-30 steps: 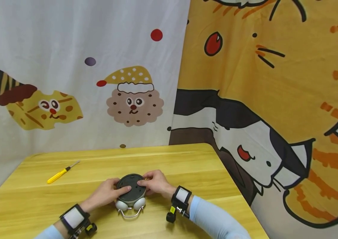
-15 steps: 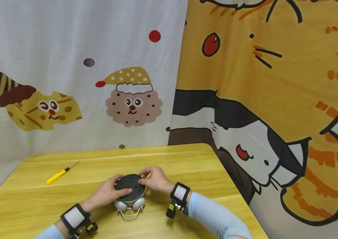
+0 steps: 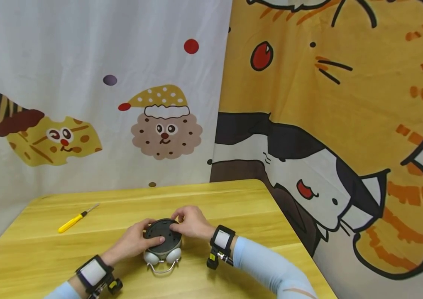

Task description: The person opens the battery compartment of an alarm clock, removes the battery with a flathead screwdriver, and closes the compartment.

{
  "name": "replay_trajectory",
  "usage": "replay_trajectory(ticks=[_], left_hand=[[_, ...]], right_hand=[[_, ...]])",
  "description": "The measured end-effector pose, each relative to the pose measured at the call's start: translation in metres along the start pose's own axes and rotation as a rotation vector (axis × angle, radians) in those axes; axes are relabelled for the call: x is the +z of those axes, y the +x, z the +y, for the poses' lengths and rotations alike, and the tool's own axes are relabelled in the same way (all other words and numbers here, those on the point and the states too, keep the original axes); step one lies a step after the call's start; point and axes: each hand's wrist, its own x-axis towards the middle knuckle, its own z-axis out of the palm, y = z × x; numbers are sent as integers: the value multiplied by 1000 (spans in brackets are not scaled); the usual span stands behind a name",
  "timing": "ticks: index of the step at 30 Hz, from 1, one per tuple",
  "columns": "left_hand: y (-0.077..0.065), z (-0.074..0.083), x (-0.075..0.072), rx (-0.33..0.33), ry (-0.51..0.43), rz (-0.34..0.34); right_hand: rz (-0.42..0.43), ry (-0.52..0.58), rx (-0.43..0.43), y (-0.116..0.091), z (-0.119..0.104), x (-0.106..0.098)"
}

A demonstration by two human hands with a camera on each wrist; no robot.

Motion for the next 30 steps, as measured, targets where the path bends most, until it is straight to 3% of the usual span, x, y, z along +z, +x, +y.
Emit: replay_trajectory(ticks=[16, 30], left_hand=[[-2, 3, -3, 4, -4, -14], [-3, 6, -3, 15, 8, -5]], right_hand=[[-131, -145, -73, 11, -9, -4], [-230, -341, -103, 20, -21, -8]])
